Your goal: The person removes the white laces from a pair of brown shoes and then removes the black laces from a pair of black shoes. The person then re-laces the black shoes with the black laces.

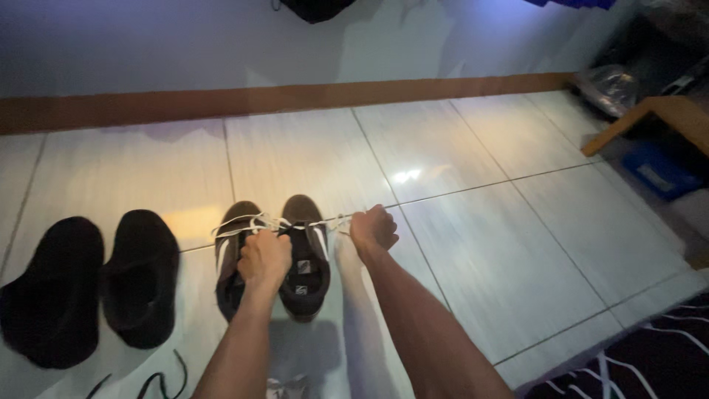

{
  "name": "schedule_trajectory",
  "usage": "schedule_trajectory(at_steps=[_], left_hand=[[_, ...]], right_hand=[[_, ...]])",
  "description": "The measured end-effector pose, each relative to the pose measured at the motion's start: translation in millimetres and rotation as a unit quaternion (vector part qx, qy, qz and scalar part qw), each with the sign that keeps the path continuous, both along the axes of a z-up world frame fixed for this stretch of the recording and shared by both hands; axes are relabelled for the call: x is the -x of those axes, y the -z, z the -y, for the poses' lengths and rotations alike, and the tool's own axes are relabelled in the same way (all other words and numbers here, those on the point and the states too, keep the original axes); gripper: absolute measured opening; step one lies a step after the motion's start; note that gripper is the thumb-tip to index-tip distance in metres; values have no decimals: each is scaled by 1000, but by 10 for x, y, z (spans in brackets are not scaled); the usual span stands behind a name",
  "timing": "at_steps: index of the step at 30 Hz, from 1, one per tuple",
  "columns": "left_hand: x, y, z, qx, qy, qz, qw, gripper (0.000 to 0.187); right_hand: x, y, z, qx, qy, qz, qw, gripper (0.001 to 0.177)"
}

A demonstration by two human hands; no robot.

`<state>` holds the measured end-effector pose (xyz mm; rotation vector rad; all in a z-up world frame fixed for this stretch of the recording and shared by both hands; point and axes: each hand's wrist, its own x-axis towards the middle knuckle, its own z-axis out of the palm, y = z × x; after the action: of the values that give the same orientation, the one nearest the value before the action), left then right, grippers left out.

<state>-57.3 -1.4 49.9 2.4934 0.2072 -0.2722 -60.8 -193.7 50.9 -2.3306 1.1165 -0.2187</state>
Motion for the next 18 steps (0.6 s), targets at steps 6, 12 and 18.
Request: schedule_trajectory(at_steps=[6, 12, 18], left_hand=[[8, 1, -11, 1, 3, -15, 1000, 42], [30, -21, -23, -14, 9, -8, 1000, 44], [28, 16, 2, -26, 5, -1, 1000, 42]], right_hand=[[-29, 40, -454, 43, -221, 136, 965, 65], [53, 150, -722, 102, -326, 4, 940, 30], [59, 122, -505, 39, -226, 64, 971, 25]])
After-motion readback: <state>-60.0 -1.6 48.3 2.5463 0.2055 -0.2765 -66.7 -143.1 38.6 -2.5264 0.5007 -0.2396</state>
